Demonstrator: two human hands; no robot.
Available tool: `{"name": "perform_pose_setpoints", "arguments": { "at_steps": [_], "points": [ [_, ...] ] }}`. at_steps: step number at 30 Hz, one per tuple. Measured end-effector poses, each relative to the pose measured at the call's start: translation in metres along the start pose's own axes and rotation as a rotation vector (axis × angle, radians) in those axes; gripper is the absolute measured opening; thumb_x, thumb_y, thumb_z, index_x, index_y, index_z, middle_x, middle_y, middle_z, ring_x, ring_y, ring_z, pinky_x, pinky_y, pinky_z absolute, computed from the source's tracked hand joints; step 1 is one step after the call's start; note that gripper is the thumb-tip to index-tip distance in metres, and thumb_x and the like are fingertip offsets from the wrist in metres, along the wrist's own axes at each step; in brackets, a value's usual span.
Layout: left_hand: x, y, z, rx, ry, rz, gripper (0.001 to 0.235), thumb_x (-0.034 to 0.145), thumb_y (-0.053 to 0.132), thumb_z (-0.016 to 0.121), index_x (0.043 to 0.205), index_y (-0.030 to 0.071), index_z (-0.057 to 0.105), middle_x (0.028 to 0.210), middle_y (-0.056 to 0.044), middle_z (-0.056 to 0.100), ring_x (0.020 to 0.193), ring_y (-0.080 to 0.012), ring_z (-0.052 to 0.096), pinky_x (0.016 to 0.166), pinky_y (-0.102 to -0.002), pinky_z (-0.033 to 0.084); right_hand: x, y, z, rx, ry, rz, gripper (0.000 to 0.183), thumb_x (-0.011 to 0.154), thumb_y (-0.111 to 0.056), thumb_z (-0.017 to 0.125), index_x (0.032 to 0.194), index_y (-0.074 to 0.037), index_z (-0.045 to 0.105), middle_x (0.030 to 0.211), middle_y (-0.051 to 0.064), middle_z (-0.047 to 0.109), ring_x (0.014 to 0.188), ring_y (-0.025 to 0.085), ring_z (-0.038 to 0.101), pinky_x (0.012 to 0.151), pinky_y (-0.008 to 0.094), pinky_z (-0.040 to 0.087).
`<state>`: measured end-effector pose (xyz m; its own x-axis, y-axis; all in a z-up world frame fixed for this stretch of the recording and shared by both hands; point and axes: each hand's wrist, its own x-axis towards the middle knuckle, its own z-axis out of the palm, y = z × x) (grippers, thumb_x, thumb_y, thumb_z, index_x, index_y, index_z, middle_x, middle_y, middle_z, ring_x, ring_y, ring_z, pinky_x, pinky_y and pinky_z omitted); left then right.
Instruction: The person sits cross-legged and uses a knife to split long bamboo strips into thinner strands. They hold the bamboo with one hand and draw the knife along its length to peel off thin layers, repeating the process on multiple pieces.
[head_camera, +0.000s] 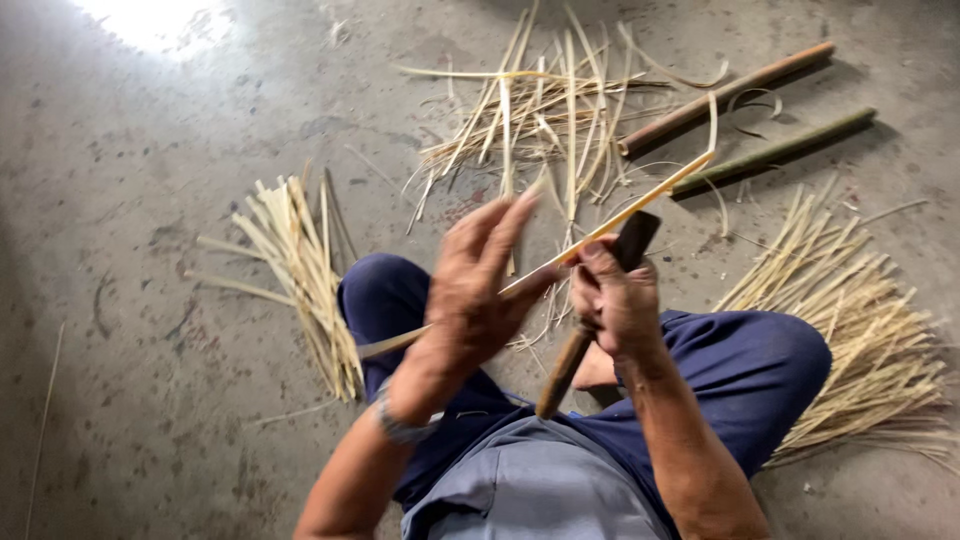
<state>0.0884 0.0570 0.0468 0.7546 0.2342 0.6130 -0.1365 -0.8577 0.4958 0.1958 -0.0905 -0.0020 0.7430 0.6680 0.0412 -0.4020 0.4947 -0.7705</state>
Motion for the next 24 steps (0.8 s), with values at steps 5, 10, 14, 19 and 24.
{"name": "perform_pose_setpoints", "arguments": {
  "at_steps": [5,10,14,19,24],
  "points": [
    [-0.044,-0.035,-0.018,-0.294,-0.484,-0.307,0.041,0.099,0.03,0.066,0.129,0.002,0.063,0.104,-0.015,0.071,0.088,-0.0273,0.069,0.076,-0.04,0.056,0.003,-0.015,-0.038,-0.014,0.26,0.124,0.013,0.099,-0.017,0.071,0.097,-0.006,0.065,0.083,0.007,0.065,0.05,0.002,0.043,0.038,0.018,0.033],
    [-0.084,-0.052,-0.002,-0.856,-0.708,-0.845,0.027,0.104,0.021,0.06,0.115,-0.001,0.072,0.07,-0.004,0.062,0.056,-0.0086,0.06,0.047,-0.025,0.049,-0.009,-0.006,-0.063,-0.003,0.224,0.28,0.03,0.103,-0.027,0.064,0.111,0.002,0.061,0.091,0.009,0.066,0.05,0.002,0.041,0.038,0.017,0.033],
    [-0.101,-0.061,0.005,-1.108,-0.628,-1.05,0.027,0.102,0.019,0.059,0.117,-0.001,0.071,0.075,0.002,0.062,0.058,-0.0057,0.062,0.045,-0.021,0.049,-0.03,0.014,-0.099,0.129,0.275,0.547,0.062,0.099,-0.054,0.047,0.115,0.005,0.06,0.087,0.017,0.069,0.042,0.004,0.039,0.031,0.018,0.032],
    [-0.11,-0.066,0.009,-1.281,-0.565,-1.142,0.03,0.103,0.019,0.06,0.119,-0.004,0.07,0.073,0.001,0.061,0.062,-0.0059,0.062,0.046,-0.021,0.051,-0.059,0.057,-0.161,0.32,0.371,0.612,0.057,0.103,-0.047,0.047,0.117,0.006,0.059,0.091,0.014,0.067,0.056,0.014,0.052,0.043,0.027,0.044],
    [-0.111,-0.067,0.01,-1.286,-0.554,-1.107,0.031,0.102,0.018,0.061,0.125,-0.003,0.068,0.074,0.0,0.06,0.063,-0.0059,0.061,0.047,-0.021,0.052,-0.078,0.072,-0.193,0.329,0.505,0.58,0.051,0.106,-0.045,0.045,0.12,0.001,0.062,0.093,0.006,0.067,0.073,0.017,0.059,0.062,0.031,0.054]
  ]
}}
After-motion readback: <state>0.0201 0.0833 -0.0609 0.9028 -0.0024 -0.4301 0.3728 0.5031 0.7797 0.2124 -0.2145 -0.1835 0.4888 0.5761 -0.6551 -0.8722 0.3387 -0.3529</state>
